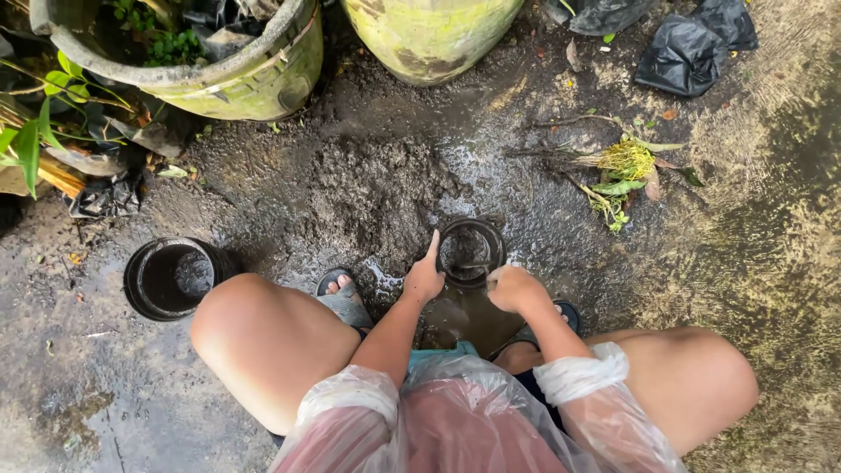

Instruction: Cleaning and preparing small yellow plant material by hand in a garden nursery.

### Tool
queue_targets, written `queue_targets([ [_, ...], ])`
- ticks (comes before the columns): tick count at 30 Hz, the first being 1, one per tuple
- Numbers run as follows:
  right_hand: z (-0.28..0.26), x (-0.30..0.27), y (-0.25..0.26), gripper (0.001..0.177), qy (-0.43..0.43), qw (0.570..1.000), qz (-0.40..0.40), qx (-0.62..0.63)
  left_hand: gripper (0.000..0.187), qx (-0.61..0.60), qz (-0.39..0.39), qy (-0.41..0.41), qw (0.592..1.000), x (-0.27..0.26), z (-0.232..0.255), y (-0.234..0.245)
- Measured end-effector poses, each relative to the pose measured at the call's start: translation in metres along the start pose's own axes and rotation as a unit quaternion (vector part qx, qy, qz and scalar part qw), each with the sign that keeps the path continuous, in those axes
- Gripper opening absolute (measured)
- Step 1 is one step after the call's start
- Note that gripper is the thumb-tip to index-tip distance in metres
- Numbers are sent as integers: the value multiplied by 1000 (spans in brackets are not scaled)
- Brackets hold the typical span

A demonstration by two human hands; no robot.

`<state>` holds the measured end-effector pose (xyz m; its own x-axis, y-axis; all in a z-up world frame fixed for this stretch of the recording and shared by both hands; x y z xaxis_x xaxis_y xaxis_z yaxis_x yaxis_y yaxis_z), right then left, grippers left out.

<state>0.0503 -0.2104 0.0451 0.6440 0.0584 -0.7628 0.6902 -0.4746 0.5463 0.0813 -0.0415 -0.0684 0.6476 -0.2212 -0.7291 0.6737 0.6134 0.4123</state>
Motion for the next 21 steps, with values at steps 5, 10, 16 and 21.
queue_targets([
  [5, 20, 23, -28, 47, -17, 1000, -5, 0, 75, 13, 66, 42, 997, -35, 27, 39],
  [10, -1, -2, -1, 46, -26, 1000, 4, 9, 77, 49, 46, 77, 995, -5, -4, 8],
  [16, 13, 12, -15, 45, -26, 999, -16, 21, 64, -24, 104, 78, 991, -9, -4, 24],
  [21, 19, 30, -22, 49, -24, 999, -9, 34, 61, -6, 101, 77, 992, -6, -3, 27],
])
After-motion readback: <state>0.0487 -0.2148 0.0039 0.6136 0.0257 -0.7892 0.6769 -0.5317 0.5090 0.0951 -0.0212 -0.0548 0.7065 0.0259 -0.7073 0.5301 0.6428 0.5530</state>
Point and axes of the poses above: each hand's wrist, its own x-axis towards the middle knuckle, its own y-axis out of the back of the hand, z = x × y, the point moved 9 cm from there along x, towards the middle knuckle, and after that the axes turned 7 degrees about y, right-handed, at the moved point
